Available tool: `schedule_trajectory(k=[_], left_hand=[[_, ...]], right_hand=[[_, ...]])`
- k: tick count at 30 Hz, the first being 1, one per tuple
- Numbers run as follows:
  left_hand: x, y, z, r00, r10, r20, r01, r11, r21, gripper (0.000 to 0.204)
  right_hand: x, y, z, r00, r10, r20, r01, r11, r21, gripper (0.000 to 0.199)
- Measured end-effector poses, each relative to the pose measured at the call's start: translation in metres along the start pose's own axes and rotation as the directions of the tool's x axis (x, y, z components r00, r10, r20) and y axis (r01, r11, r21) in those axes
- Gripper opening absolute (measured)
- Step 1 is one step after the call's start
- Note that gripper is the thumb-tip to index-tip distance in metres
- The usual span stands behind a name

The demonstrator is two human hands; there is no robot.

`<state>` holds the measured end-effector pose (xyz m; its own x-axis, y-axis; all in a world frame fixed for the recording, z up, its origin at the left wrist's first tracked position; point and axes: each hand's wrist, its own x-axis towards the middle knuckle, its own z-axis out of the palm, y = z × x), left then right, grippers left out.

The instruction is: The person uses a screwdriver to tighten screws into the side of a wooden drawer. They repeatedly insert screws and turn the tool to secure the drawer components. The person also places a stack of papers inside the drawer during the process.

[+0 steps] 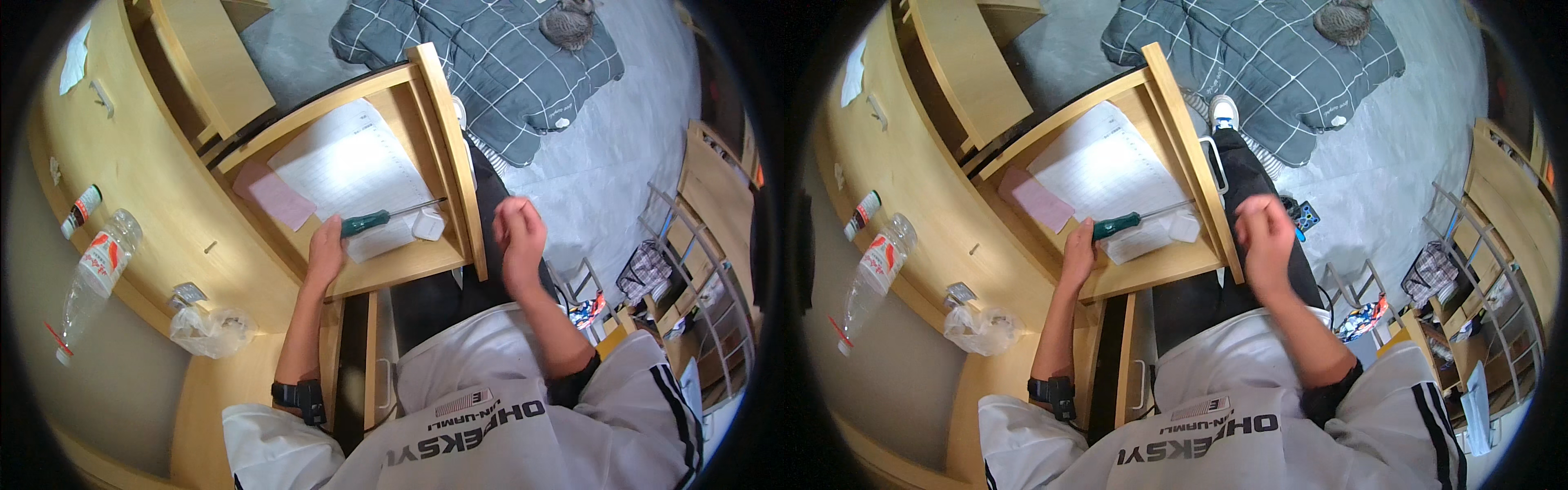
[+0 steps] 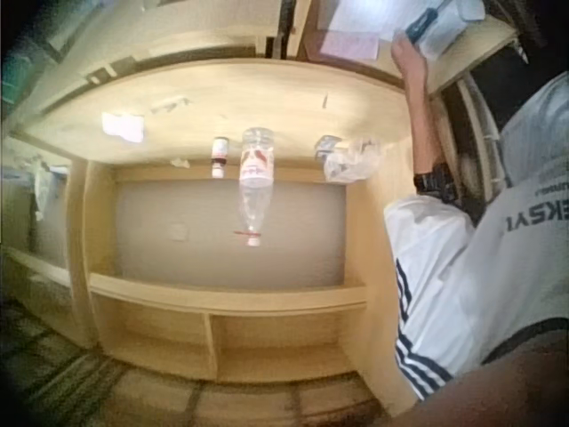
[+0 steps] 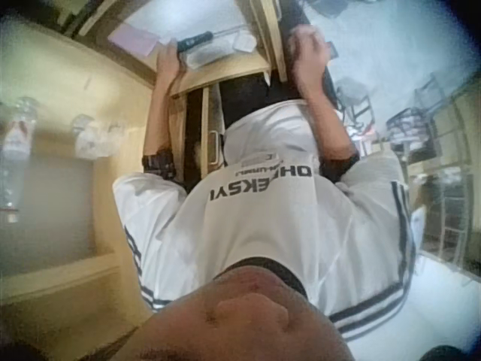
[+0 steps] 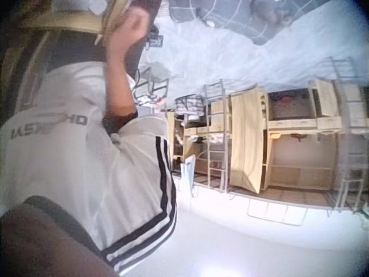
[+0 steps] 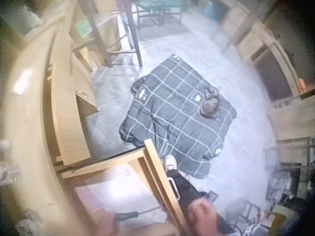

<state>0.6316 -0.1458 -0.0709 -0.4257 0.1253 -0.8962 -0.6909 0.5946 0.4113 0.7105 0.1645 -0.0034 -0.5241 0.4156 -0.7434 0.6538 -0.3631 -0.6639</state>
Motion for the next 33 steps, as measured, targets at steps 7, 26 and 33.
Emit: schedule_trajectory(k=[7, 26, 33], left_hand=[[-0.005, 0.011, 0.003, 0.999, 0.037, -0.026, -0.041, 0.989, -0.139, 0.033], [-0.009, 0.007, 0.005, 0.983, 0.086, -0.161, -0.121, 0.967, -0.223, 0.033], [-0.007, 0.003, -0.002, 0.982, 0.03, -0.185, -0.01, 0.994, 0.106, 0.034]], right_hand=[[0.062, 0.057, -0.002, 0.95, 0.254, 0.181, -0.257, 0.966, -0.008, 0.021], [0.071, 0.062, -0.014, 0.947, 0.159, 0.279, -0.143, 0.987, -0.079, 0.024], [0.074, 0.062, -0.014, 0.942, 0.168, 0.289, -0.147, 0.985, -0.094, 0.022]])
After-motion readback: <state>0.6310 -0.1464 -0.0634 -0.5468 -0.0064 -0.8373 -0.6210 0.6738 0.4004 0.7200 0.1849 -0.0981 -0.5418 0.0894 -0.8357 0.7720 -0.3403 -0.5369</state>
